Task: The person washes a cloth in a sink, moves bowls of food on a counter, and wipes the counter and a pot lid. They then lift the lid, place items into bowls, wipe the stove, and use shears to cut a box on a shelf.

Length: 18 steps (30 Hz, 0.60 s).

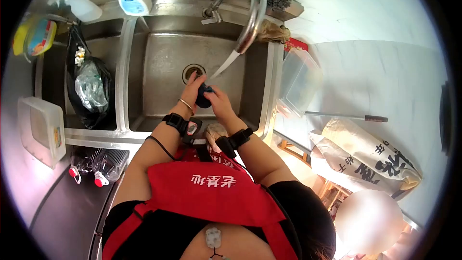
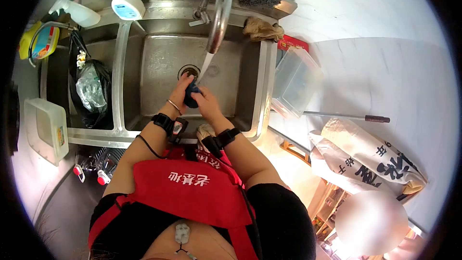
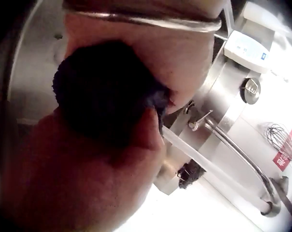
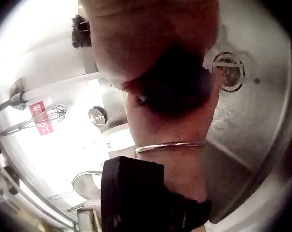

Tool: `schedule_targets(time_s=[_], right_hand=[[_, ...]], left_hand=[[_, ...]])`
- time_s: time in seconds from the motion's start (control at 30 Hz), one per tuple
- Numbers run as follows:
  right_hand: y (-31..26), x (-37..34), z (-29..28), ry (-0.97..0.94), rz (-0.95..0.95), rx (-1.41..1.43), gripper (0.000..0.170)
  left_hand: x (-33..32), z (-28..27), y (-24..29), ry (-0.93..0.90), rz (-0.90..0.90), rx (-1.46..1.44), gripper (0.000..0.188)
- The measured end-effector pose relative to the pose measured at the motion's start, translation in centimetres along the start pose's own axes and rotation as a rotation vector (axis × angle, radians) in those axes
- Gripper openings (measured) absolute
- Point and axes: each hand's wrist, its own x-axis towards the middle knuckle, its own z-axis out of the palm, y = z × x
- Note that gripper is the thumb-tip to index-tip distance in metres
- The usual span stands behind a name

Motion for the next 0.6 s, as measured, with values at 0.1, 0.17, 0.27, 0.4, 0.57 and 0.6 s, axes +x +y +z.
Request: schedule_targets(time_s=[0.1,0.17,0.27,0.4,0.57,0.6], right_hand=[[-0.1,0.3,0.3,0.030,0.090,0.322,0.019],[-0.5,0.7,0.7,0.098,0.123,0.472,0.020],[-1.0,1.4,1.2,0.292,0.133,0.590,0.023],[0.0,2.5,0.9,0.123,0.392,0.837,0.027],[-1.1,2.3,2.0,0.285,0.162,0.570,0.024],[-0.1,2.7,1.9,0.348,0.048,0.334,0.023]], left_hand=[[1.4,-0.6,-0.7,0.086,0.037,0.157,0.059],[2.0,-0.5,-1.3,0.142,0.098,0.195,0.052],[2.0,0.3,-1.6,0.206,0.117,0.258,0.043],[3.9,-1.4,-2.9,0.104,0.233,0.433,0.043],[1.4,-0.2,-1.8,0.499,0.341,0.935,0.046],[0.7,0.0,-1.0,0.362,0.030,0.542,0.043]])
